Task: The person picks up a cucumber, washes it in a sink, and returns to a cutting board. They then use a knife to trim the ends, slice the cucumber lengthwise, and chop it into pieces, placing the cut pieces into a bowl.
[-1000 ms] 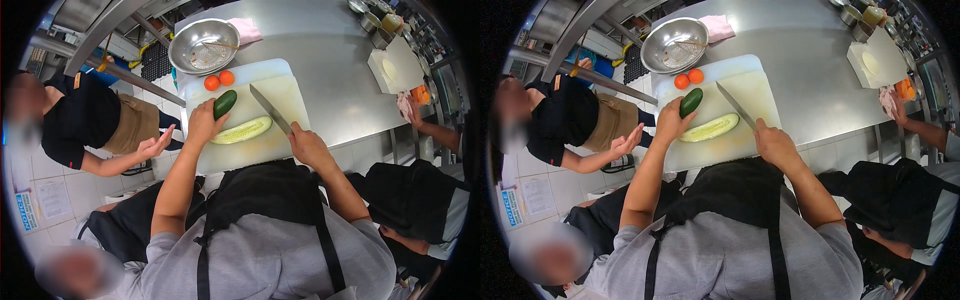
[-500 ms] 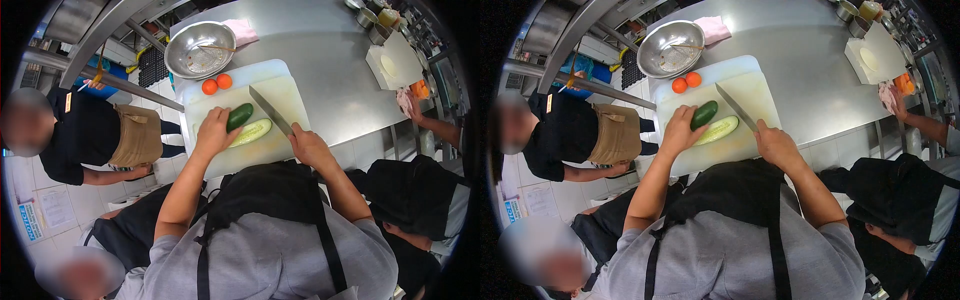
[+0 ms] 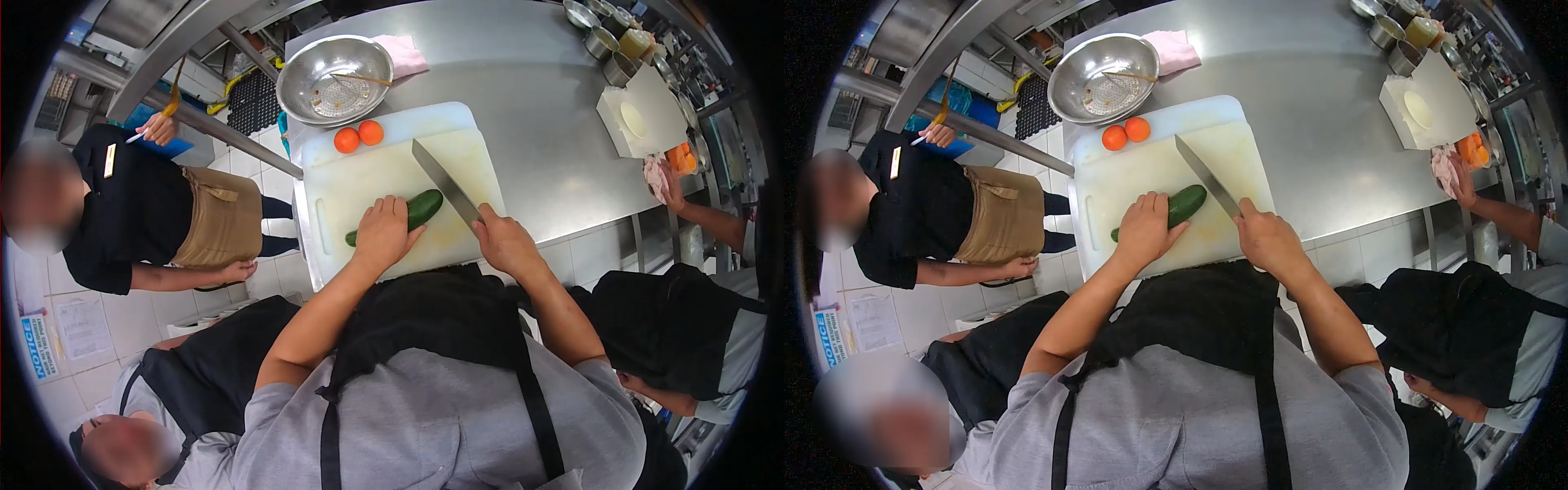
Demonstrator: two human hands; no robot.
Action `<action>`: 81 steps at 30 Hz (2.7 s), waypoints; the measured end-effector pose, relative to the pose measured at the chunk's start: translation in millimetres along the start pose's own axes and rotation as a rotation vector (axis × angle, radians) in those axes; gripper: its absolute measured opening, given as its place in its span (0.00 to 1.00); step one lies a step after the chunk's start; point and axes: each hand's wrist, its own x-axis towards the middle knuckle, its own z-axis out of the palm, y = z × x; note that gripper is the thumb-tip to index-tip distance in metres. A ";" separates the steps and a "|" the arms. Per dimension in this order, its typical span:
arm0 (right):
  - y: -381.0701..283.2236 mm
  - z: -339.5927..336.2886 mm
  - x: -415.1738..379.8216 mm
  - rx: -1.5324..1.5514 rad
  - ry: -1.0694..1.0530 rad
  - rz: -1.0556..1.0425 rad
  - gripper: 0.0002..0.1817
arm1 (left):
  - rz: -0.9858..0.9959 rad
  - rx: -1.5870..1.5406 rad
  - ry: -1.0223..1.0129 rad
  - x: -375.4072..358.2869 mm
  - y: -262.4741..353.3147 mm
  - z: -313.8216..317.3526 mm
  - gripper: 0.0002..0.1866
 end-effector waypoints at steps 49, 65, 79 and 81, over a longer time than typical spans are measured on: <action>21.5 -5.4 -27.9 -0.023 0.173 -0.020 0.09 | -0.254 -0.220 0.111 -35.4 -18.6 -12.1 0.24; 19.6 -8.0 -25.0 -0.084 0.062 -0.001 0.09 | -0.355 0.177 0.444 -27.1 -77.5 -17.1 0.27; 24.1 -2.6 -24.2 -0.077 0.051 -0.002 0.09 | -0.176 -0.171 0.156 -25.6 -18.2 -16.6 0.26; 24.4 -1.7 -25.4 -0.082 0.081 -0.014 0.09 | -0.118 -0.120 0.189 -20.5 -23.3 -16.2 0.26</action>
